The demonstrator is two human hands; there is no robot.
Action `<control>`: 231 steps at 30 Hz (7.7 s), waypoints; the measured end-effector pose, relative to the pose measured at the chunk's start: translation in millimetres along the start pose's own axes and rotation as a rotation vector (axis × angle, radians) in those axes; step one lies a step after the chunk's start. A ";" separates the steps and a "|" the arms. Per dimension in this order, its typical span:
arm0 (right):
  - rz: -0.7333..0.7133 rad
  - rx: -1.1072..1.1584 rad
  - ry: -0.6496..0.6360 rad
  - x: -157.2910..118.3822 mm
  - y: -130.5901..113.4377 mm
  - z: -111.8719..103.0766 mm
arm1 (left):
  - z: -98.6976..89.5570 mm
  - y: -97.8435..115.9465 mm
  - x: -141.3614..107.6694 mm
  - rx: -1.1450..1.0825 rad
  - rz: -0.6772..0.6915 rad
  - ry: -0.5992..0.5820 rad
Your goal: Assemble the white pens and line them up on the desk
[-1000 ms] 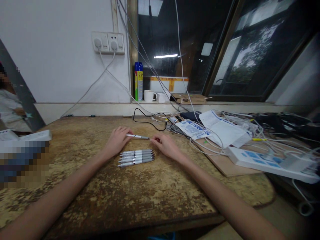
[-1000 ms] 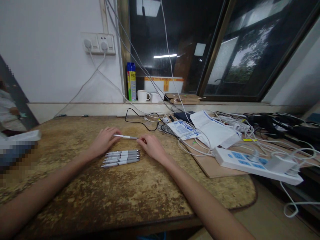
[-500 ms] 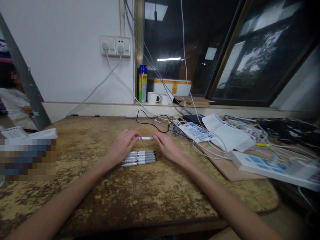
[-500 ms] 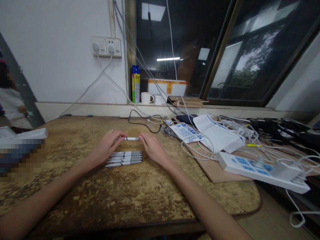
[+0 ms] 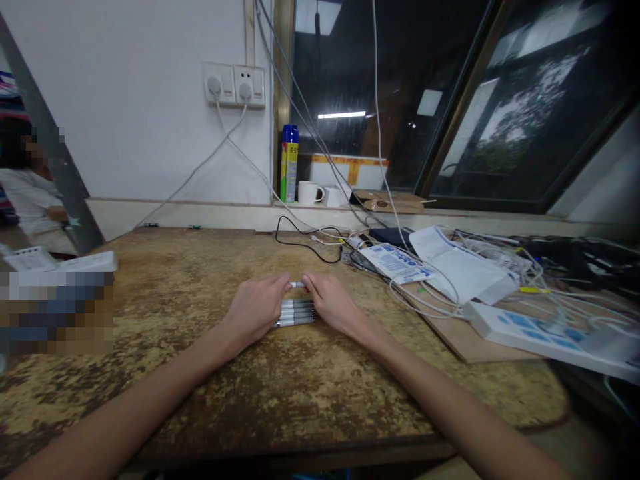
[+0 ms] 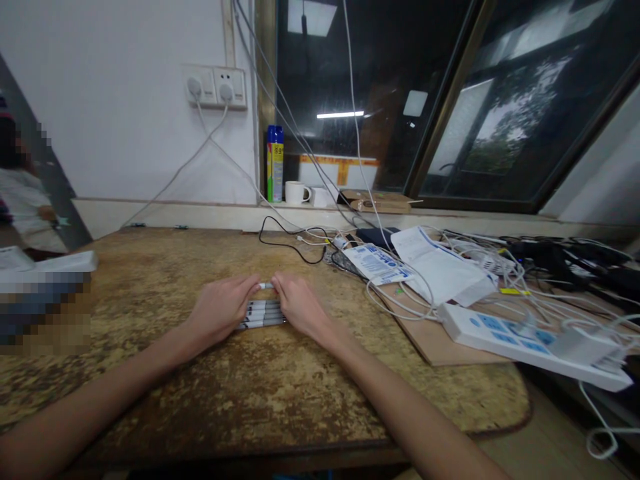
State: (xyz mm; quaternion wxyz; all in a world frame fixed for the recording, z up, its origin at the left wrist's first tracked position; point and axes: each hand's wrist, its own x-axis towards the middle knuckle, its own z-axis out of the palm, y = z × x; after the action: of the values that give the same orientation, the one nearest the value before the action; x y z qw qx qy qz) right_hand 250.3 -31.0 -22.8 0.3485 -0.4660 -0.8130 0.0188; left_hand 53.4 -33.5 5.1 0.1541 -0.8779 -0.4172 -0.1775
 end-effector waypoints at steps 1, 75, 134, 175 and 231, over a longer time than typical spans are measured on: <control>-0.013 -0.017 0.007 -0.7 -1.1 -0.5 | -0.3 0.4 -0.4 -0.014 -0.031 -0.022; -0.023 0.304 0.043 2.8 -3.6 -12.6 | 7.8 -21.2 5.5 -0.278 0.038 -0.168; 0.279 0.478 0.284 8.9 39.2 -13.7 | 33.8 -71.1 7.5 -0.573 -0.100 0.139; 0.306 0.690 0.181 10.5 32.9 -18.7 | 33.2 -71.3 7.2 -0.578 -0.090 0.110; 0.098 0.347 0.157 7.0 20.8 -15.3 | 13.2 -50.3 11.4 -0.887 -0.111 0.059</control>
State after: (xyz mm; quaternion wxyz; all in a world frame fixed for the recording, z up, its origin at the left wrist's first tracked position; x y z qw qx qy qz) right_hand 272.5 -18.4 -14.8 0.4844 -0.4381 -0.7444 0.1390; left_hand 22.9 10.1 4.6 -0.2349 -0.8299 -0.3427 -0.3723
